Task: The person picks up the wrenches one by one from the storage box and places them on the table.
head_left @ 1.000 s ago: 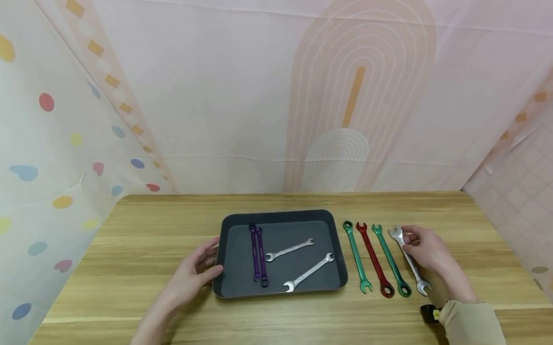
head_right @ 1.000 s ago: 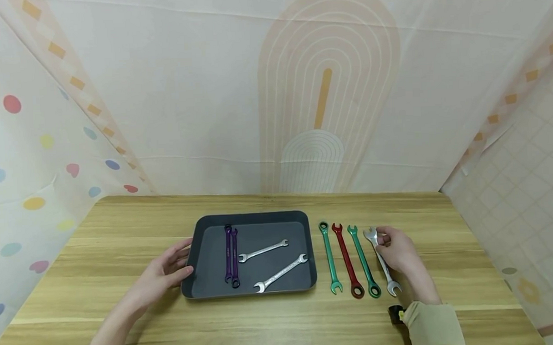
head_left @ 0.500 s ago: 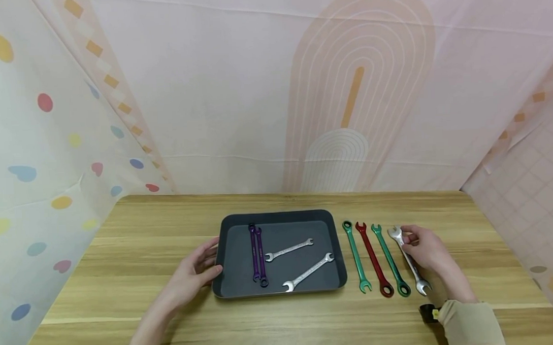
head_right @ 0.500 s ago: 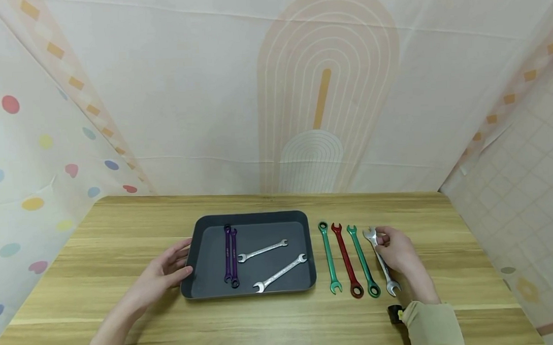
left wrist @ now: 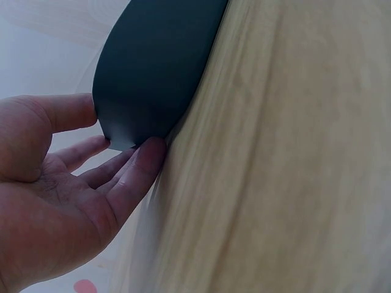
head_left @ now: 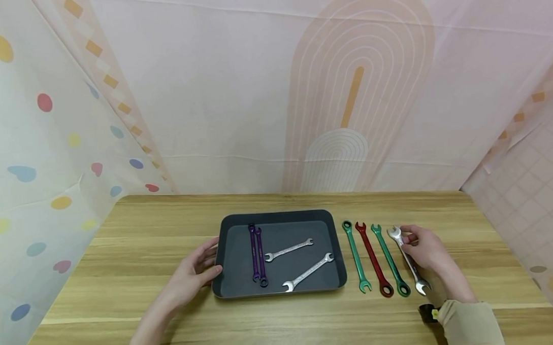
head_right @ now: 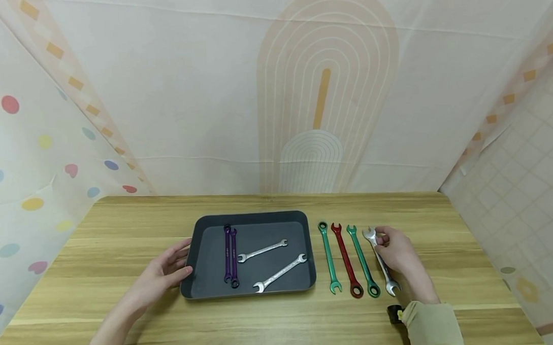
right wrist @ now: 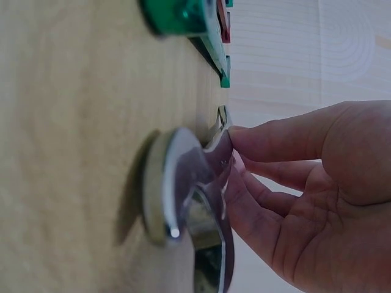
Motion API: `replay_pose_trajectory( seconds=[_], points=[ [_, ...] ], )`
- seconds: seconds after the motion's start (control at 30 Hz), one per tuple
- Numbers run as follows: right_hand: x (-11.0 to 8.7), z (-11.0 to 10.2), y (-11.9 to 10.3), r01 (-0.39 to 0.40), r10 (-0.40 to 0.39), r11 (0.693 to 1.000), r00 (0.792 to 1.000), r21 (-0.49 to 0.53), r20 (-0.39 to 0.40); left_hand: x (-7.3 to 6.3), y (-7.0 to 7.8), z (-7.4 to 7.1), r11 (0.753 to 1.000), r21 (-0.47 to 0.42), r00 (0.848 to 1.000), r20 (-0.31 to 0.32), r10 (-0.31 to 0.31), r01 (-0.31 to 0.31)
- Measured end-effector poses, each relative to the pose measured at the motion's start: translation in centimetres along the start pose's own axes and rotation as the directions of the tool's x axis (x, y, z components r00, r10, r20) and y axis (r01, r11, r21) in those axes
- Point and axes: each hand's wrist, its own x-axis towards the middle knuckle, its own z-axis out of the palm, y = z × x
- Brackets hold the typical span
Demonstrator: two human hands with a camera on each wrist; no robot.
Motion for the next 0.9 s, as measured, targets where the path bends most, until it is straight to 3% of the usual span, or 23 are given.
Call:
replay_pose_trajectory(
  seconds=[0.9],
  points=[
    [-0.22,-0.17,0.12,0.011,-0.012,1.000,1.000,0.018,0.017,-0.04,-0.03,-0.02,1.000,0.014,1.000,0.006,0.001,-0.001]
  ],
)
